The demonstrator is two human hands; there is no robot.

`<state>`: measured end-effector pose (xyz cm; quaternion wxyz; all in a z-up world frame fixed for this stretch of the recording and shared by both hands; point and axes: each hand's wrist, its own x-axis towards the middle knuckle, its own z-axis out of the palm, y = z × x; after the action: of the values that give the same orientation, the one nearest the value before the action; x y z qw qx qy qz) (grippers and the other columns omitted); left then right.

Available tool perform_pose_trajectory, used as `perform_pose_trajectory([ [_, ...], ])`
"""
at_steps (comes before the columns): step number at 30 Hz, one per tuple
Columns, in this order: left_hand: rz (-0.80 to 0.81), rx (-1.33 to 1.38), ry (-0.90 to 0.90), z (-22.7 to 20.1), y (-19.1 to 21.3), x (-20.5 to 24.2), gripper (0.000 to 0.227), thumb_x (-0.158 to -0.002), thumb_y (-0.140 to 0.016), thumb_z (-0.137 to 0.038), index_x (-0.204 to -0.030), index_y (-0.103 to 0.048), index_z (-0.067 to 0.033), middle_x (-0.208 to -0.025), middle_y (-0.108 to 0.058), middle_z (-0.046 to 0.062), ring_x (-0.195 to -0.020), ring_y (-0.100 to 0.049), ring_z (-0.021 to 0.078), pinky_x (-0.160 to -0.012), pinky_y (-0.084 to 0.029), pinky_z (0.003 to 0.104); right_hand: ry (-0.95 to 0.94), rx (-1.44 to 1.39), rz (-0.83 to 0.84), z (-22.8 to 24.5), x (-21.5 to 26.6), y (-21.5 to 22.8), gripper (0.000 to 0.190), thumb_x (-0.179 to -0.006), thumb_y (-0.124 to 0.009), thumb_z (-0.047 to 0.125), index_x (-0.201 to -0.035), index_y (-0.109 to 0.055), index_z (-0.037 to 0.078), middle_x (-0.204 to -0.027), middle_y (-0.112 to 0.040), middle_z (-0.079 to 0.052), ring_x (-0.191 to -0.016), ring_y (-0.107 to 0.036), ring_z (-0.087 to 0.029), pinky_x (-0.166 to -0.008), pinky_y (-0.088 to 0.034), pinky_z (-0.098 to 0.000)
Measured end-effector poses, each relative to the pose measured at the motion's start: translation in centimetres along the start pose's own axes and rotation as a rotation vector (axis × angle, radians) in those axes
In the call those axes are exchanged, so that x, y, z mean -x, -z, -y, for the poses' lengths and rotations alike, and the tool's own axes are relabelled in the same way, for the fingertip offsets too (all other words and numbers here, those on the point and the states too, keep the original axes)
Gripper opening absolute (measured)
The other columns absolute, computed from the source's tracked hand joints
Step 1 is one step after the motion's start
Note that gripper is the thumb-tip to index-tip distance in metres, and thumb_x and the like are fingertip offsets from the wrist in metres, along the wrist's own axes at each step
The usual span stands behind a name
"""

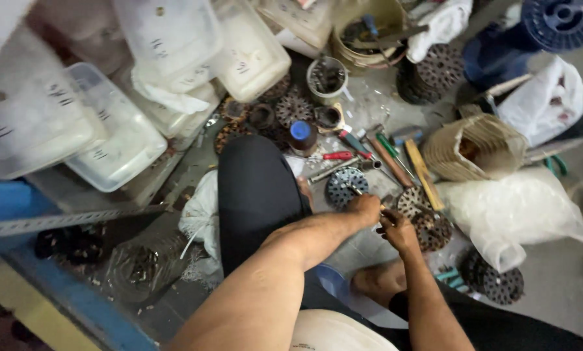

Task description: The person sits on the floor and assembles a motor stator by inserting small white rectangular pieces into the slots of a copper-wound stator core. The person retrieves the pieces from a nearby plastic container and places them into the stator one by one.

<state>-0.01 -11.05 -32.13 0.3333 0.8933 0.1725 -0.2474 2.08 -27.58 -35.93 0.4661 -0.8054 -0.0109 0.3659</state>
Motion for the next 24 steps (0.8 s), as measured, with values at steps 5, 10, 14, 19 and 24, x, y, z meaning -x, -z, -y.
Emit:
perform_pose_trajectory([
  [5,-0.007,-0.013,-0.046,0.8,-0.8,-0.5,0.030,-0.082,-0.077,-0.025,-0.106,-0.078,-0.0069,-0.112,-0.075,0.019,-0.103,-0.074,0.0358,-0.087,-0.060,0.047,-0.071,-0.035,-0.008,0.8,-0.4,-0.6,0.037,-0.096,-0.065,0.015,-0.128,-0.064,-0.004,-0.101,-0.074,-0.020,-0.074,-0.072,-0.026,-0.061,-0.059,-0.0372],
  [10,-0.011,-0.026,-0.109,0.6,0.0,-0.2,0.042,-0.075,-0.082,-0.037,-0.103,-0.078,-0.0063,-0.110,-0.076,0.018,-0.104,-0.073,0.0349,-0.089,-0.059,0.046,-0.168,-0.372,-0.083,1.9,-0.9,-0.5,0.043,-0.102,-0.062,0.024,-0.130,-0.062,-0.008,-0.105,-0.070,-0.017,-0.078,-0.071,-0.026,-0.066,-0.063,-0.0395],
  [14,-0.020,-0.041,-0.198,-0.3,2.6,0.7,0.047,-0.072,-0.083,-0.040,-0.104,-0.078,-0.0055,-0.109,-0.076,0.017,-0.104,-0.073,0.0344,-0.089,-0.059,0.045,-0.104,-0.256,-0.134,3.6,-1.2,-0.4,0.044,-0.097,-0.067,0.019,-0.133,-0.059,-0.006,-0.106,-0.070,-0.018,-0.074,-0.071,-0.027,-0.062,-0.063,-0.0394],
  [19,-0.049,-0.087,-0.232,-1.3,7.2,2.3,0.043,-0.075,-0.083,-0.041,-0.101,-0.078,-0.0066,-0.103,-0.077,0.017,-0.099,-0.074,0.0335,-0.085,-0.059,0.045,-0.033,-0.160,-0.153,4.9,-0.5,-0.8,0.047,-0.089,-0.072,0.005,-0.132,-0.059,-0.007,-0.100,-0.072,-0.023,-0.069,-0.072,-0.030,-0.057,-0.061,-0.0386],
  [24,-0.061,0.059,-0.225,-2.6,10.8,3.2,0.031,-0.078,-0.078,-0.039,-0.091,-0.081,-0.0099,-0.090,-0.080,0.011,-0.085,-0.077,0.0275,-0.078,-0.060,0.042,-0.090,-0.159,-0.123,6.0,0.4,-1.3,0.047,-0.086,-0.079,0.008,-0.125,-0.059,-0.011,-0.103,-0.072,-0.019,-0.070,-0.073,-0.028,-0.056,-0.062,-0.0373],
])
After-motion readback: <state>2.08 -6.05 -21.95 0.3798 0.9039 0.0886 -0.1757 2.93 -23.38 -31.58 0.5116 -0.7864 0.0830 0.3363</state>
